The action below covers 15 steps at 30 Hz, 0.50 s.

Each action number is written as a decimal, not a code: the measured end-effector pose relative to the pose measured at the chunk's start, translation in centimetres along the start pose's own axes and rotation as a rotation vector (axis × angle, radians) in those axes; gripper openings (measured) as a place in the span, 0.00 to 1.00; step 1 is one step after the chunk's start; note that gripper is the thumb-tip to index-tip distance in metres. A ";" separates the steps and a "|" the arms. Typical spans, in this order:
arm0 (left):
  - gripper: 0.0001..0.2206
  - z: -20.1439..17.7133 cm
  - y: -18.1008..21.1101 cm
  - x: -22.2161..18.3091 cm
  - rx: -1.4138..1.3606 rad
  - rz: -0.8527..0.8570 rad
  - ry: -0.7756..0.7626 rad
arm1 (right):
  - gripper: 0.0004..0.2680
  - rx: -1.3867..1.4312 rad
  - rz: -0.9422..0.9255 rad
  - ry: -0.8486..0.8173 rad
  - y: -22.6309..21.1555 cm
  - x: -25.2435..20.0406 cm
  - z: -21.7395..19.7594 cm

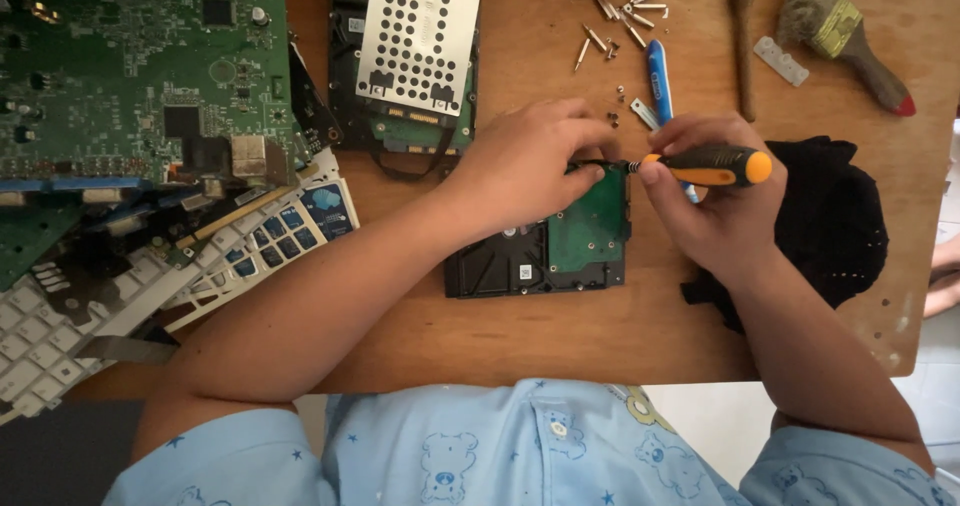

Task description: Disassembling a hard drive by unscrewing and removing its printed circuit board (PCB) for inspection or repair.

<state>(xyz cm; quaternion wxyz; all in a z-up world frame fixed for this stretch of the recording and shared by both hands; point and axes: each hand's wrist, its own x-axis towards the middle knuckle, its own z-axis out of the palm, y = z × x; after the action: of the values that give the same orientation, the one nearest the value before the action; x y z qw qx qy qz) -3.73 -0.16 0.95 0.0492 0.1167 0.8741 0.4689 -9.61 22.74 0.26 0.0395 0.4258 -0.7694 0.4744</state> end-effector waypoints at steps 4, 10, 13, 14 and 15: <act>0.07 1.4 -0.8 0.6 0.069 0.001 0.019 | 0.10 -0.022 0.127 -0.041 -1.2 0.0 -0.6; 0.08 1.4 -0.7 0.6 0.047 -0.026 0.035 | 0.12 -0.077 0.065 -0.015 -1.1 0.1 -0.3; 0.10 1.4 -0.4 0.6 0.018 -0.052 0.072 | 0.10 -0.127 0.053 -0.008 -1.5 0.3 -0.1; 0.10 1.4 -0.4 0.7 -0.008 0.057 0.135 | 0.10 -0.129 0.044 -0.009 -1.6 0.4 -0.1; 0.13 1.4 -0.4 0.6 -0.034 0.167 0.197 | 0.10 -0.130 0.035 -0.009 -1.7 0.5 0.0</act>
<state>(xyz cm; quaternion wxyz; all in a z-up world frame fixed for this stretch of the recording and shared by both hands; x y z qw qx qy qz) -4.14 0.96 -0.13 -0.0741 0.1415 0.8539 0.4954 -8.78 22.15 1.70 0.0552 0.4110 -0.8061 0.4221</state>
